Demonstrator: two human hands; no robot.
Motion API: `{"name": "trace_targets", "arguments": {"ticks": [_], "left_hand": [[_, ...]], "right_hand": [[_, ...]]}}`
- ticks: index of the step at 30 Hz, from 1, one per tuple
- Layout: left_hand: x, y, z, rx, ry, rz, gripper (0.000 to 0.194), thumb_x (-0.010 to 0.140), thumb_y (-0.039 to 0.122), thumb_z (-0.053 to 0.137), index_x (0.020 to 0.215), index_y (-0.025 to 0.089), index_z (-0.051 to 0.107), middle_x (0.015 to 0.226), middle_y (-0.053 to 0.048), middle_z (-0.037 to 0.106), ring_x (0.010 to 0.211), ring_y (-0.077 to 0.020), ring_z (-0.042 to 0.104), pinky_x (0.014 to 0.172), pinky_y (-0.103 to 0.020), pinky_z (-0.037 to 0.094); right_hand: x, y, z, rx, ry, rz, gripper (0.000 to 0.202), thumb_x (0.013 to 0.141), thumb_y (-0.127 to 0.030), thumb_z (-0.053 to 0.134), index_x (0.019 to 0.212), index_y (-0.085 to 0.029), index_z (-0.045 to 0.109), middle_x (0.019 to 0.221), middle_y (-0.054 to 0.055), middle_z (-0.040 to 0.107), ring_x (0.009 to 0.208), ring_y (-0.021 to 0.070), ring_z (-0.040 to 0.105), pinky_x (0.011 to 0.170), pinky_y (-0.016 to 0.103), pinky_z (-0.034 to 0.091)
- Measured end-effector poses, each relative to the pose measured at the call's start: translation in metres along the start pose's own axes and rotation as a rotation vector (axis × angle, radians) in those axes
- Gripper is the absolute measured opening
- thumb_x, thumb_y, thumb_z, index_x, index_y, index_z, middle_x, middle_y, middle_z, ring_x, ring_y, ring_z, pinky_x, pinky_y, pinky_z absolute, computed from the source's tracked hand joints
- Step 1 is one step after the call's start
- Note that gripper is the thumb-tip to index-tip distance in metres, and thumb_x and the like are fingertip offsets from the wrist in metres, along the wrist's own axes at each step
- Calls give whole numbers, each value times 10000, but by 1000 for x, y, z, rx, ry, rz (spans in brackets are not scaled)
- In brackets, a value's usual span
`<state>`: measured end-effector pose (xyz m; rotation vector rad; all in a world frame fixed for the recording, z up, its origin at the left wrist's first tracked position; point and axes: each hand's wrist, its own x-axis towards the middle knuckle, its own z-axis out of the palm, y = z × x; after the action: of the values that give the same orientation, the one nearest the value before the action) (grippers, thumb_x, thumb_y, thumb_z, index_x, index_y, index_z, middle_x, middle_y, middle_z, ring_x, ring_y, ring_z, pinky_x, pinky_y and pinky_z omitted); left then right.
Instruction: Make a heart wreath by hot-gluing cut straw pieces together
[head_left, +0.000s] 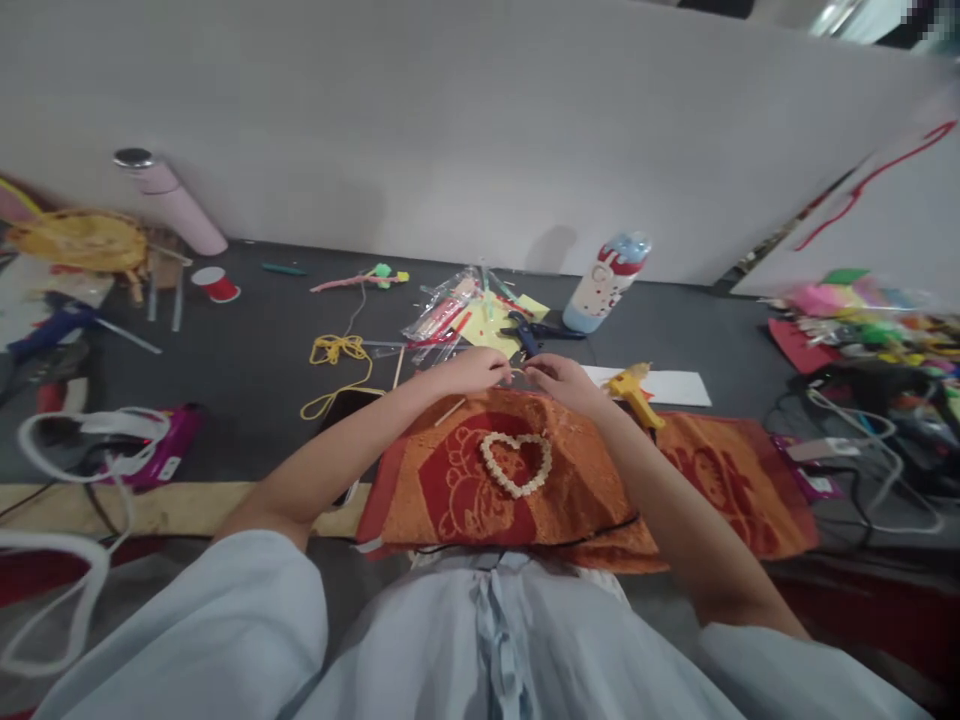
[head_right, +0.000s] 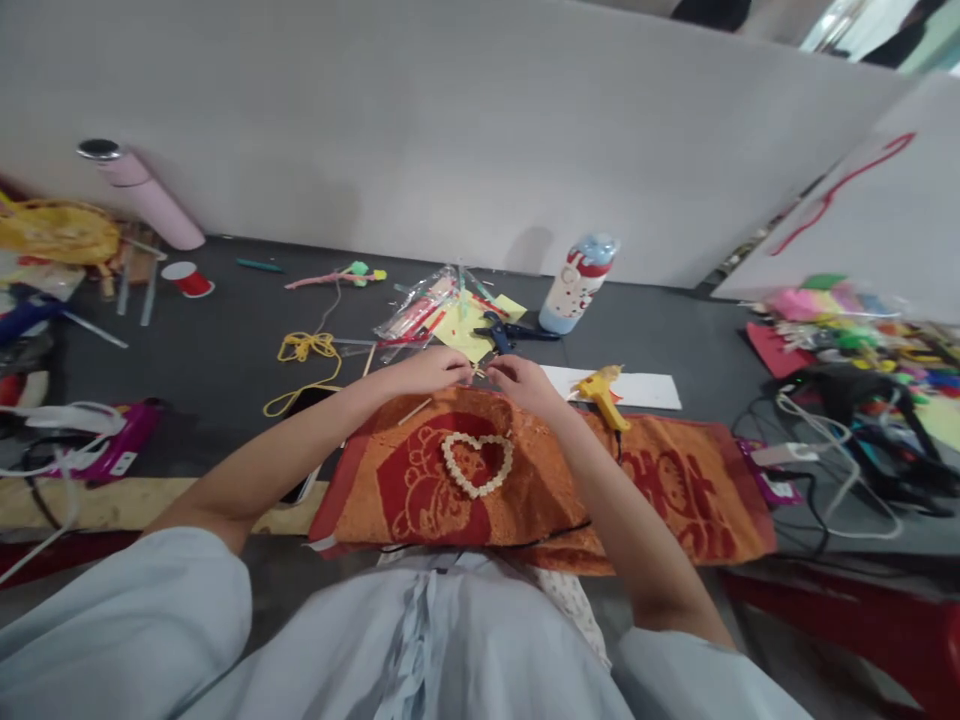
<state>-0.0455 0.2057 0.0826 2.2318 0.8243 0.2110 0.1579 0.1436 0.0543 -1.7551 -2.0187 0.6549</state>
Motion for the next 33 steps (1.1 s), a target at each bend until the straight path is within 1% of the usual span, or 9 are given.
{"name": "trace_targets", "arguments": {"ticks": [3, 6, 11, 16, 19, 22, 24, 27, 33], "left_hand": [[5, -3, 2, -7, 60, -24, 261, 823, 245, 459, 792, 167, 706, 814, -48, 707, 716, -164, 594, 653, -264, 403], [10, -7, 2, -25, 115, -33, 273, 836, 278, 467, 819, 168, 717, 816, -50, 707, 731, -161, 592, 667, -264, 399], [10, -5, 2, -50, 173, -67, 254, 836, 304, 504, 828, 176, 724, 783, -44, 698, 685, -145, 570, 642, -263, 383], [0, 8, -2, -13, 152, -86, 251, 844, 298, 500, 838, 176, 719, 742, -38, 680, 634, -132, 531, 598, -264, 345], [-5, 13, -5, -10, 140, -86, 262, 859, 322, 496, 843, 179, 714, 778, -51, 697, 639, -128, 537, 594, -265, 342], [-9, 16, -5, -15, 126, -92, 272, 866, 345, 495, 867, 190, 717, 777, -49, 702, 634, -127, 538, 595, -269, 348], [-11, 16, -6, -22, 118, -96, 275, 865, 347, 492, 887, 195, 721, 788, -48, 709, 634, -126, 542, 597, -272, 354], [-13, 16, -7, -33, 129, -95, 271, 860, 334, 495, 893, 189, 722, 850, -55, 728, 689, -132, 577, 628, -268, 379], [-17, 17, -13, -54, 211, -135, 260, 846, 272, 490, 858, 153, 722, 847, -63, 727, 710, -128, 590, 641, -250, 399]], "right_hand": [[4, 23, 2, -147, 76, 51, 286, 897, -308, 487, 1041, -150, 677, 1002, 126, 688, 894, 229, 612, 837, 345, 463], [14, 39, 4, -287, 112, 70, 351, 887, -338, 539, 1130, -112, 654, 1146, 194, 620, 1084, 305, 543, 988, 423, 391], [37, 49, 8, -435, 97, 103, 471, 869, -470, 565, 1174, -119, 642, 1175, 207, 574, 1113, 337, 502, 976, 445, 397], [53, 48, 7, -519, 70, 135, 450, 837, -522, 586, 1043, -137, 695, 1206, 193, 556, 1161, 347, 467, 970, 455, 403], [58, 50, 2, -554, 52, 134, 454, 782, -563, 636, 1008, -176, 706, 1349, 171, 481, 1291, 369, 367, 1044, 495, 337], [63, 54, -7, -575, -17, 125, 534, 706, -625, 687, 1031, -202, 703, 1439, 160, 413, 1370, 393, 286, 1098, 532, 255], [67, 57, -14, -581, -91, 117, 563, 678, -657, 696, 1020, -210, 708, 1433, 165, 425, 1357, 399, 324, 1096, 543, 251], [71, 60, -22, -588, -190, 104, 558, 655, -668, 711, 975, -212, 721, 1383, 174, 469, 1283, 391, 422, 1060, 543, 299], [72, 65, -27, -590, -219, 87, 500, 673, -589, 716, 978, -193, 740, 1219, 195, 542, 1109, 370, 506, 917, 467, 409]]}}
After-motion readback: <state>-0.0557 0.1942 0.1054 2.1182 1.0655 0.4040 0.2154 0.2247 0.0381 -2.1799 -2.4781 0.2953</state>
